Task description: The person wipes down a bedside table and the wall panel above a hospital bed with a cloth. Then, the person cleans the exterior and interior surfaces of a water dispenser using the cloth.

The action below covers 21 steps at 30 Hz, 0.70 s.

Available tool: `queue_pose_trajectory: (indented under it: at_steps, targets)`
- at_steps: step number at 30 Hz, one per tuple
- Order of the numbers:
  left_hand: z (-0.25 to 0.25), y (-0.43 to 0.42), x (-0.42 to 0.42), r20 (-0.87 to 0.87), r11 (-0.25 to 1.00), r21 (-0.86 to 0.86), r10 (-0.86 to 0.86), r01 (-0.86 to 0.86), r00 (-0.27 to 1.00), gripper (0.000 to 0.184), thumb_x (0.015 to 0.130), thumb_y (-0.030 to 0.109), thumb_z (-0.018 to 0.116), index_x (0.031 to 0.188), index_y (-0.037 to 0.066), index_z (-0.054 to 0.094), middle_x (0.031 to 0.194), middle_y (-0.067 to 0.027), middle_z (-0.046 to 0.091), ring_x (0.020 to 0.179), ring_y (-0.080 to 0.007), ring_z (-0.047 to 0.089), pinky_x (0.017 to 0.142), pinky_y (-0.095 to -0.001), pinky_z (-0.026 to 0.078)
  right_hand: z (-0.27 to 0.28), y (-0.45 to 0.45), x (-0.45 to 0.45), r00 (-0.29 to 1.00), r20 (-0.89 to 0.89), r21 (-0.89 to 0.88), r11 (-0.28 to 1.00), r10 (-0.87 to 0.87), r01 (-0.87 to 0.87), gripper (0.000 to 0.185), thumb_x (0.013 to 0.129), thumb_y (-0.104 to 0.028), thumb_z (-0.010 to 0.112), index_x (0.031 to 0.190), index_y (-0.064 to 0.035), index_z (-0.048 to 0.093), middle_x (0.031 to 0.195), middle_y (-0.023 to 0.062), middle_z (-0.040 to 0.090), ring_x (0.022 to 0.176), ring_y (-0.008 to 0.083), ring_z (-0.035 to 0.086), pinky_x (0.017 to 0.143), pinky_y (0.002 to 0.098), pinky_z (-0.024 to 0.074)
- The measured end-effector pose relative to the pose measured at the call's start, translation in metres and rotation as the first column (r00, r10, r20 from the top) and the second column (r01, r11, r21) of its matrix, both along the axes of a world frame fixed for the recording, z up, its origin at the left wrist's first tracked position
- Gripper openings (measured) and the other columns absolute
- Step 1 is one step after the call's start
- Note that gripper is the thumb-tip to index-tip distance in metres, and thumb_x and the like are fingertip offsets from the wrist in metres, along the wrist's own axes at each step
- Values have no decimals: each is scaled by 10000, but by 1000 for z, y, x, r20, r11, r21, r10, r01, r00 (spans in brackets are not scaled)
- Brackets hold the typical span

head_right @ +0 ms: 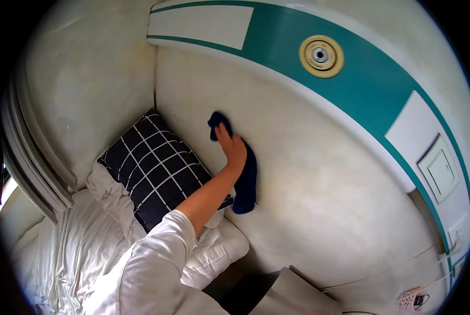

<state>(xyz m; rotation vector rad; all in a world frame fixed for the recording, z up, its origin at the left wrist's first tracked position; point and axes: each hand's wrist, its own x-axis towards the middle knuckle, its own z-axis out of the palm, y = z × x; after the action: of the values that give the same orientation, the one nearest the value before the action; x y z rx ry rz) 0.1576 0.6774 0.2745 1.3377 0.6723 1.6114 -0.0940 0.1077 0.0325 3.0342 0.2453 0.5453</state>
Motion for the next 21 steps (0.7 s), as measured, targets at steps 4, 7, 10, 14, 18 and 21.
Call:
queue_pose_trajectory:
  at_steps: [4,7,10,14,18,21]
  targets:
    - [99,-11,-6,188,953,303,-63,3,980,527,835,-3,371,1336,-75,225,1396,-282,190,1303,-404,177,1079,-408,143,15,14,-4,990,-68,129,983,-125,133,342,838,-242,499,1072,5,538,1084,213,525,1014,372,478,887,464,384]
    - [158,-35,1,225,991,122,-89,62,970,545,815,-1,377,1306,-142,188,1378,-324,170,1297,-423,160,1082,-431,127,18,17,-7,991,-9,161,978,-134,133,330,831,-245,509,1066,-16,546,1062,201,529,996,365,486,855,466,403]
    - [154,-83,25,170,984,173,6,-36,985,559,802,-2,394,1289,-169,176,1356,-357,167,1283,-451,158,1077,-459,117,12,15,-6,989,39,152,979,-143,136,311,817,-236,524,1042,-24,552,1036,193,533,979,359,492,812,467,424]
    - [112,-175,29,-46,825,562,-51,68,998,555,758,-11,472,1246,-154,249,1295,-368,241,1215,-517,225,1062,-480,139,18,11,-8,985,73,121,982,-154,145,259,802,-220,540,979,-31,565,994,178,542,938,353,505,763,459,442]
    - [101,-227,19,-22,517,824,-383,233,924,445,774,50,480,1207,-35,423,1306,-231,354,1227,-390,316,1011,-489,261,19,11,-8,990,78,161,982,-116,103,241,793,-204,543,951,-24,567,961,172,544,917,355,507,752,446,446]
    - [113,-229,13,-121,-119,988,-169,101,978,376,759,95,509,1123,1,529,1273,-158,434,1211,-325,382,947,-461,372,17,9,-10,986,99,155,981,-132,116,246,781,-187,546,959,-19,567,943,178,542,916,358,504,760,429,446]
